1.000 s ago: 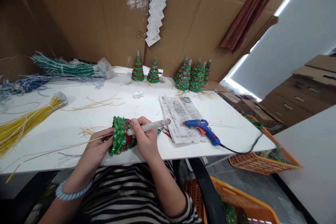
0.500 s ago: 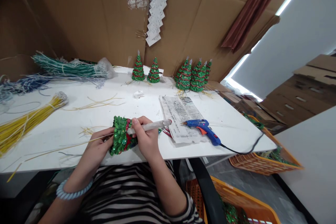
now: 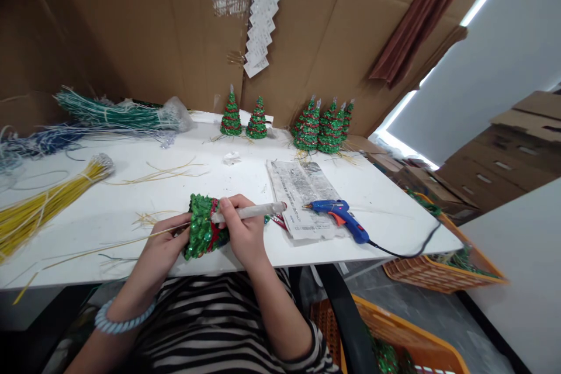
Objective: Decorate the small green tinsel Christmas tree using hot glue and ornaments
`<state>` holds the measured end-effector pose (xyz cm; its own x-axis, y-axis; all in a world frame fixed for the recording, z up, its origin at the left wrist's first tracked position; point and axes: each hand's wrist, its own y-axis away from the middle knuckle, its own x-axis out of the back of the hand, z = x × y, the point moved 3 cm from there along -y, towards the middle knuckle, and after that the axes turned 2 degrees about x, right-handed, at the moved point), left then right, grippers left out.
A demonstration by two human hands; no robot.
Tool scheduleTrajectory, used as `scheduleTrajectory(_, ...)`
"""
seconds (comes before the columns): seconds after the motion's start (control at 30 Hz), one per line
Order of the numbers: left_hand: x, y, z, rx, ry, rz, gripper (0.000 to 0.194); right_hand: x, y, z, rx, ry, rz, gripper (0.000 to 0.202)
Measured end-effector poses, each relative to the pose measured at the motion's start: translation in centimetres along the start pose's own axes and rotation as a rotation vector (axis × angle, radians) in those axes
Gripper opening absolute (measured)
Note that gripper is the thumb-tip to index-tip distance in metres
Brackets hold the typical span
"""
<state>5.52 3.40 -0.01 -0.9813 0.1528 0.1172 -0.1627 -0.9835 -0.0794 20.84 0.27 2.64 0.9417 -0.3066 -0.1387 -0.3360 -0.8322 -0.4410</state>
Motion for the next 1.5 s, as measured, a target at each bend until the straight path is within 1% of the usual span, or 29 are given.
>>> scheduleTrajectory(0.17, 0.09, -0.01, -0.27, 0.011, -0.002, 0.023, 0.034, 0.09, 0.03, 0.18, -0.002, -0.002, 0.012, 0.039)
scheduleTrajectory(0.33, 0.06, -0.06, -0.19, 0.024, -0.003, 0.026, 0.036, 0.03, 0.07, 0.23, 0.005, 0.011, -0.005, 0.037)
scheduleTrajectory(0.5, 0.06, 0.03, -0.28, 0.047, -0.016, 0.048, 0.038, 0.17, 0.1, 0.2, 0.022, 0.0, 0.013, 0.039)
scheduleTrajectory(0.83, 0.0, 0.03, -0.17, 0.051, -0.008, 0.012, 0.037, 0.11, 0.07, 0.15, 0.025, -0.016, 0.014, 0.037)
scheduleTrajectory(1.03, 0.08, -0.04, -0.5, 0.059, -0.024, 0.033, 0.039, 0.12, 0.04, 0.24, 0.02, -0.018, -0.003, 0.036)
scheduleTrajectory(1.2, 0.04, -0.09, -0.32, 0.056, -0.022, 0.008, 0.037, 0.24, -0.03, 0.18, 0.029, -0.026, 0.011, 0.035)
scheduleTrajectory(1.33, 0.03, -0.08, -0.28, 0.06, -0.023, 0.003, 0.035, 0.18, -0.01, 0.12, 0.027, -0.024, -0.005, 0.036)
scheduleTrajectory(1.5, -0.01, -0.03, -0.28, 0.063, -0.022, 0.004, 0.037, 0.2, 0.02, 0.26, 0.026, -0.033, 0.01, 0.034)
